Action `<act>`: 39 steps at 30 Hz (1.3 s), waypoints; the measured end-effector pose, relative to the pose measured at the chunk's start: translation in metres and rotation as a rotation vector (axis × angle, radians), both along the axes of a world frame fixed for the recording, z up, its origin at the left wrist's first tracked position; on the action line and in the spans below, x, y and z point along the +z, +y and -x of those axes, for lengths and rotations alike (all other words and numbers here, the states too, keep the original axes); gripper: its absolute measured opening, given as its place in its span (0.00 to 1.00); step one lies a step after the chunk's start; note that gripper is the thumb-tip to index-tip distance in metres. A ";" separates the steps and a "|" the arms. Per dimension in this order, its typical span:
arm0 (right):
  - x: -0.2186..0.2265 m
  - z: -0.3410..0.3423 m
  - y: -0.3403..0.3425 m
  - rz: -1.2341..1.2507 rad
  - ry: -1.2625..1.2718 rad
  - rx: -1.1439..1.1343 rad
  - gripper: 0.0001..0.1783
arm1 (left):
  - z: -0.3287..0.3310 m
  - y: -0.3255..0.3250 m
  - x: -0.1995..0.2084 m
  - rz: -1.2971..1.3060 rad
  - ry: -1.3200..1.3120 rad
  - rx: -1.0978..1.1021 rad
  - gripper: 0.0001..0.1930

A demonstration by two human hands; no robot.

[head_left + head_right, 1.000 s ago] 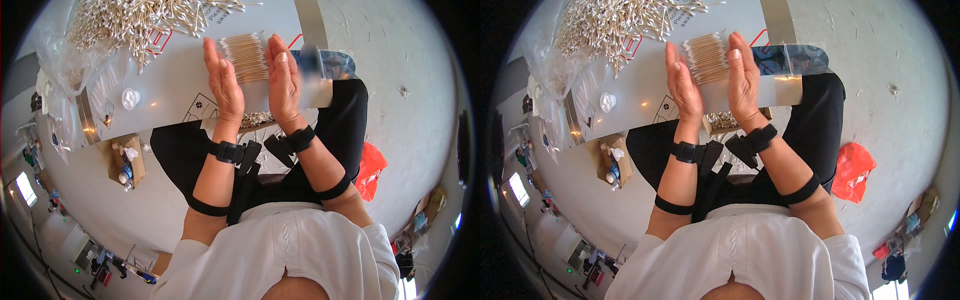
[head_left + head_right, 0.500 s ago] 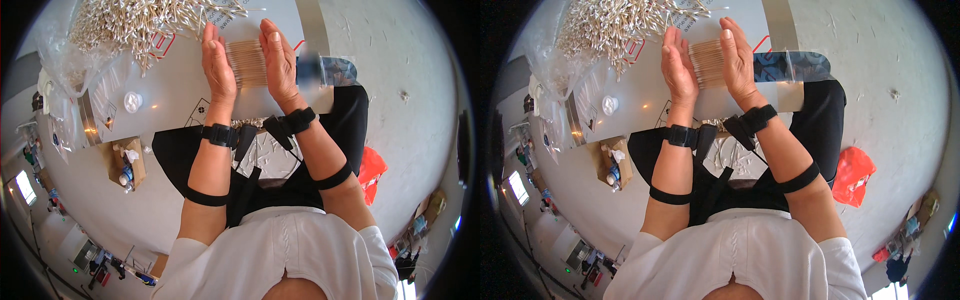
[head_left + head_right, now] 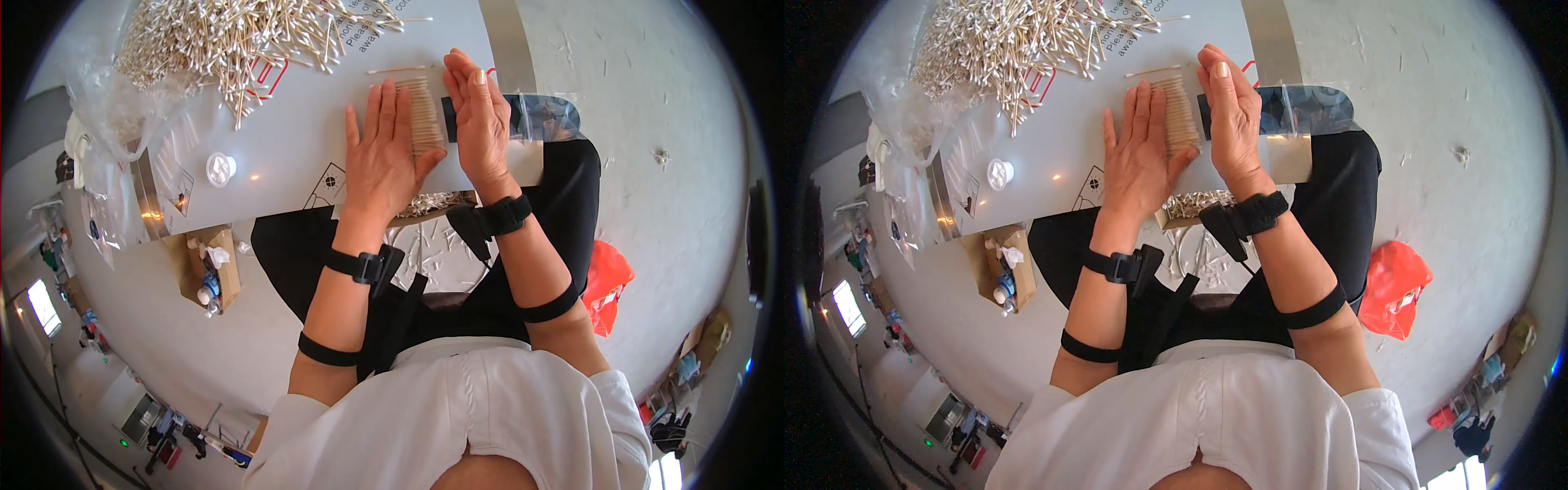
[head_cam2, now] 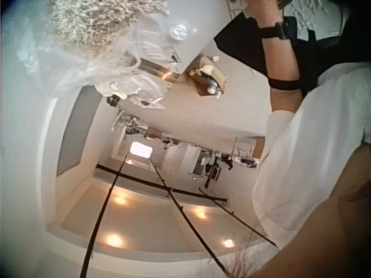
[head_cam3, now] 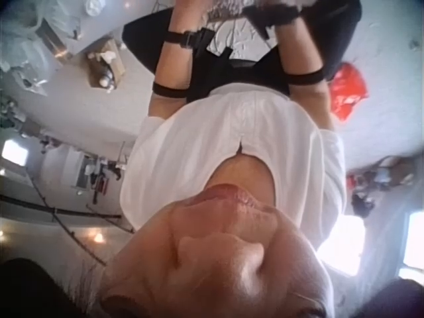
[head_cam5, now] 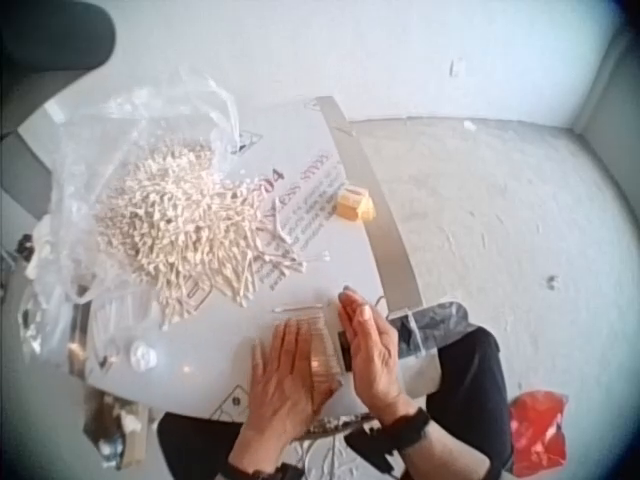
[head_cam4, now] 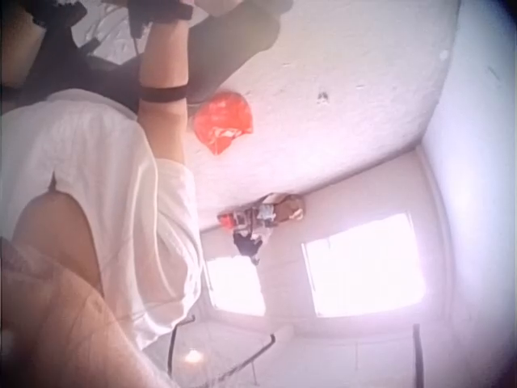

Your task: Aligning cotton swabs and preparing them for packaging using a metal guide and labels.

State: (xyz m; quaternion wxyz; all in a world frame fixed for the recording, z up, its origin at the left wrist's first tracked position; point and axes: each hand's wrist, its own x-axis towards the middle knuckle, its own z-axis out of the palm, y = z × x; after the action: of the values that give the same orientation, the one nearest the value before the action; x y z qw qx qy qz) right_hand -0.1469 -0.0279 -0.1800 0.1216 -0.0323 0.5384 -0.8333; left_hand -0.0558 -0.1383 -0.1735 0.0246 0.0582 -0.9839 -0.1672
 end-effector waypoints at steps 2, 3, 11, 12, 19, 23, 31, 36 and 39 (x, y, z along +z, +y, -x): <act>0.000 0.001 -0.001 0.003 -0.004 -0.002 0.27 | 0.003 0.001 0.001 0.017 0.023 0.005 0.44; -0.001 0.000 -0.002 0.005 -0.012 0.003 0.26 | 0.004 0.000 0.002 0.033 0.042 0.017 0.44; -0.003 0.000 0.004 -0.009 0.001 -0.058 0.24 | 0.002 -0.001 0.007 0.043 0.076 0.012 0.45; -0.003 -0.001 0.006 0.014 -0.012 -0.088 0.24 | -0.002 0.003 0.012 0.059 0.089 0.014 0.44; -0.006 -0.004 0.015 -0.029 -0.006 -0.083 0.22 | -0.027 0.017 0.012 0.049 -0.075 -0.078 0.41; -0.006 -0.005 0.012 0.003 0.015 -0.083 0.22 | -0.008 0.007 0.003 0.086 -0.001 -0.014 0.41; -0.004 -0.005 0.011 -0.006 -0.010 -0.065 0.22 | -0.011 0.012 0.014 0.002 0.028 0.019 0.44; -0.002 -0.006 0.012 -0.042 0.004 -0.029 0.22 | -0.021 0.009 0.013 0.039 -0.084 -0.065 0.43; -0.003 -0.008 0.012 -0.010 0.023 -0.071 0.21 | -0.018 0.002 0.011 0.011 -0.001 -0.036 0.40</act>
State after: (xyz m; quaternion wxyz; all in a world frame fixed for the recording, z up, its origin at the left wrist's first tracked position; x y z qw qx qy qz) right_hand -0.1392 -0.0160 -0.1829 0.0860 -0.0223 0.5447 -0.8339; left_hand -0.0375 -0.1367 -0.1630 0.0215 0.0403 -0.9857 -0.1622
